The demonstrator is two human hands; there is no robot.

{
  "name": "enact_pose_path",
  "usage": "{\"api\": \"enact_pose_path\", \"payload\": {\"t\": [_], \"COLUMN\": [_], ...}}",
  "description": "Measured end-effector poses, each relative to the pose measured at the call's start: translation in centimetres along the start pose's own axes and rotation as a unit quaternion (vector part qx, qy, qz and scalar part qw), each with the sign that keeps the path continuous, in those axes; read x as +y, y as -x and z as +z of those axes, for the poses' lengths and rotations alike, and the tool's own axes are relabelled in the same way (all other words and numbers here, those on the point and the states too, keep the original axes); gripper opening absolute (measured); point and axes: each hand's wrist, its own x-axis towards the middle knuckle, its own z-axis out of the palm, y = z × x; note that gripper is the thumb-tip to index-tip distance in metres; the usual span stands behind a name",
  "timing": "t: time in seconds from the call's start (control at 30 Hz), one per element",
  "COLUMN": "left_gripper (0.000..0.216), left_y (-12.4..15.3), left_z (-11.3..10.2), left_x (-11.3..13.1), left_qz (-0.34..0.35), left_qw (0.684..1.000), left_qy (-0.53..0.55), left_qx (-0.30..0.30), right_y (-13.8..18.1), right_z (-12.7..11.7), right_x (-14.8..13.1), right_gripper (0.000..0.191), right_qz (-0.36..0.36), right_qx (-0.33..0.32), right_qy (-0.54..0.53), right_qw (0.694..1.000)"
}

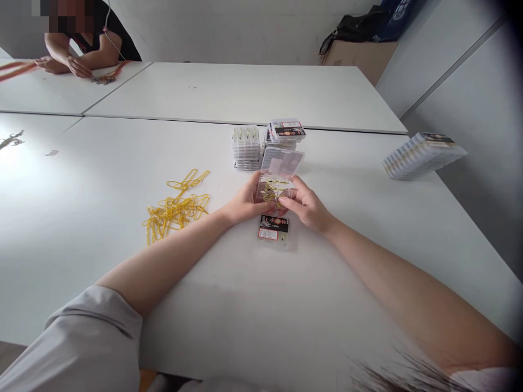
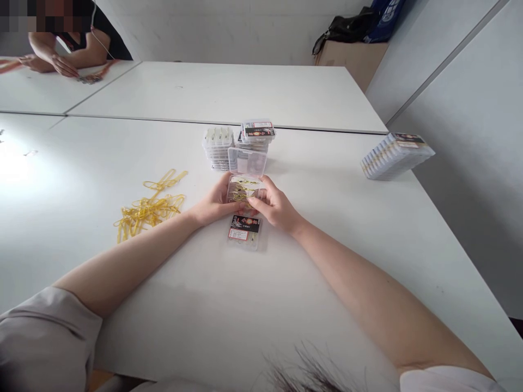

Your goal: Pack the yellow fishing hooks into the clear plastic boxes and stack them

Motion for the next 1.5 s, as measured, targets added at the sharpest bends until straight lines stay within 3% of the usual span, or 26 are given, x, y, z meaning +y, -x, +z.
{"api": "enact_pose_path", "payload": {"t": [0.2, 0.77, 1.5], "left_gripper": [0.081, 0.086, 0.067], "left_y": [-0.12, -0.12, 0.02], "left_z": [-0.18, -0.03, 0.08], "left_x": [-0.04, 0.34, 0.53], "left_qz": [-0.003, -0.035, -0.028], "left_qw": [1.000, 0.998, 0.998], "left_qy": [0.017, 0.051, 0.050], "left_qx": [0.010, 0.018, 0.013], "right_y": [-0.18, -0.27, -0.23], "right_z": [-0.29, 0.00, 0.06], "right_x": [-0.14, -0.21, -0.25], "right_gripper": [0.048, 0.056, 0.054], "right_qz": [0.000, -0.016, -0.021], "right_qx": [0.012, -0.008, -0.015], "right_qy": [0.005, -0.008, 0.002], "right_qw": [1.000, 1.000, 1.000]}}
